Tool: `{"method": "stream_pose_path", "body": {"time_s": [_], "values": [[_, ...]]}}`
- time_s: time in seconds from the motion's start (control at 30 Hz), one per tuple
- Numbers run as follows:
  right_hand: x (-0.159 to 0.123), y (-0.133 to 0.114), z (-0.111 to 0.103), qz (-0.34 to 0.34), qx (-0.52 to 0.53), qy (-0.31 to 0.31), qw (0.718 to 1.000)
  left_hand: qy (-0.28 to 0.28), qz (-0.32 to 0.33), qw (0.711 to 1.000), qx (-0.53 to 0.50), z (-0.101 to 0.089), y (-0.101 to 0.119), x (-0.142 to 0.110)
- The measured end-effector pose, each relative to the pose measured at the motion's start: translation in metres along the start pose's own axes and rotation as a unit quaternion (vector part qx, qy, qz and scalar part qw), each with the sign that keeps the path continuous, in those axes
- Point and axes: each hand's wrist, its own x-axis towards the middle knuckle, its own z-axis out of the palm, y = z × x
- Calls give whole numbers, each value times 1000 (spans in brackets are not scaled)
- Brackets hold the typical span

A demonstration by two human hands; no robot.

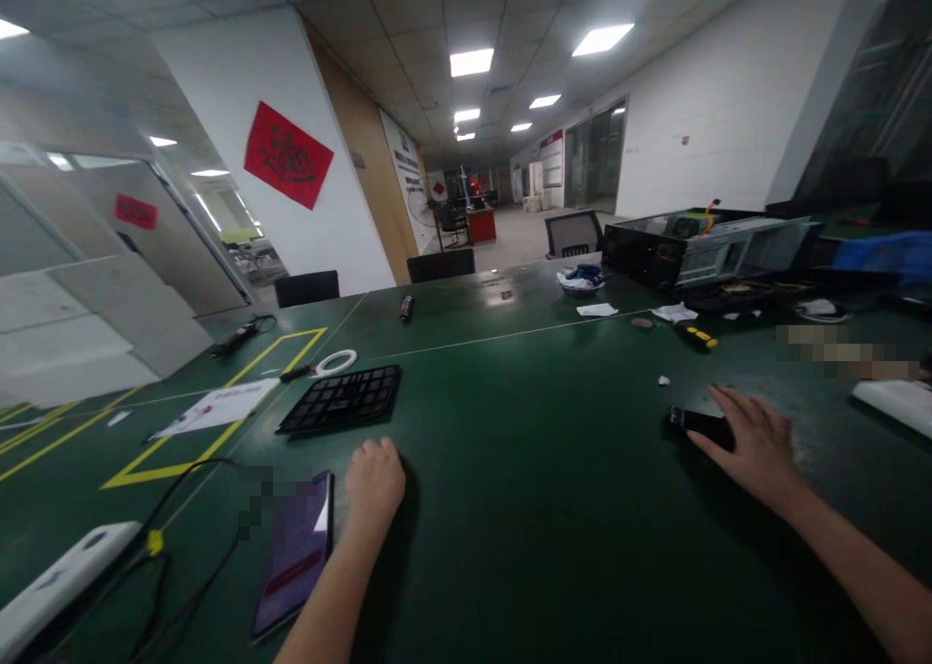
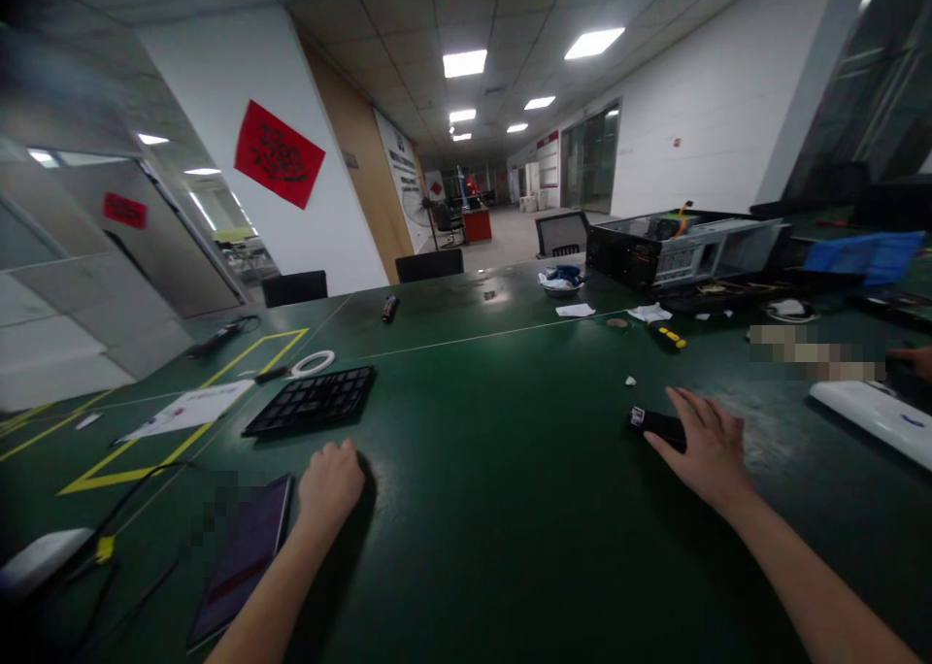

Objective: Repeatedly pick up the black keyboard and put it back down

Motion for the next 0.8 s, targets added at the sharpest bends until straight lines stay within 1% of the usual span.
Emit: {"method": "stream_pose_path", "body": {"time_s": [0.07,0.1,0.17,0.23,0.3,0.33,0.37,0.4,0.43,0.47,0.5,0.53,0.57,0.63,0.7,0.73,0.77,0.8], "values": [[0,8,5,-32,29,-55,998,-20,17,1000,-11,-3,-2,-1],[0,12,7,-35,46,-80,995,-27,23,999,-19,-3,-2,-2],[3,16,8,-32,72,-117,990,-31,26,998,-39,-3,-3,-3],[9,12,3,-18,99,-154,983,-27,15,996,-81,-1,-2,-4],[17,-4,-8,-1,139,-189,972,-10,-13,984,-180,1,-2,-4],[21,-16,-15,6,163,-196,967,0,-36,964,-262,2,-1,-2],[25,-30,-22,6,192,-198,961,4,-70,925,-374,2,-2,0],[29,-47,-29,17,227,-193,954,2,-112,862,-494,1,-2,4],[32,-65,-35,28,261,-200,944,-6,-155,784,-601,-1,-4,8],[33,-84,-41,40,292,-213,931,-18,-191,707,-680,-4,-7,14],[34,-103,-45,55,323,-227,917,-30,-220,648,-728,-8,-12,21],[33,-121,-47,75,352,-241,901,-38,-240,615,-750,-11,-18,29],[31,-137,-48,98,379,-253,885,-38,-252,607,-753,-15,-26,37],[24,-165,-45,114,429,-280,851,-26,-270,614,-741,-21,-45,55],[15,-183,-37,115,452,-311,828,-7,-293,628,-721,-23,-64,73],[10,-189,-33,110,458,-318,823,2,-304,641,-705,-22,-72,82],[5,-194,-28,99,456,-320,825,10,-314,660,-683,-19,-80,90],[2,-197,-25,81,449,-313,833,14,-322,683,-656,-15,-86,98]]}}
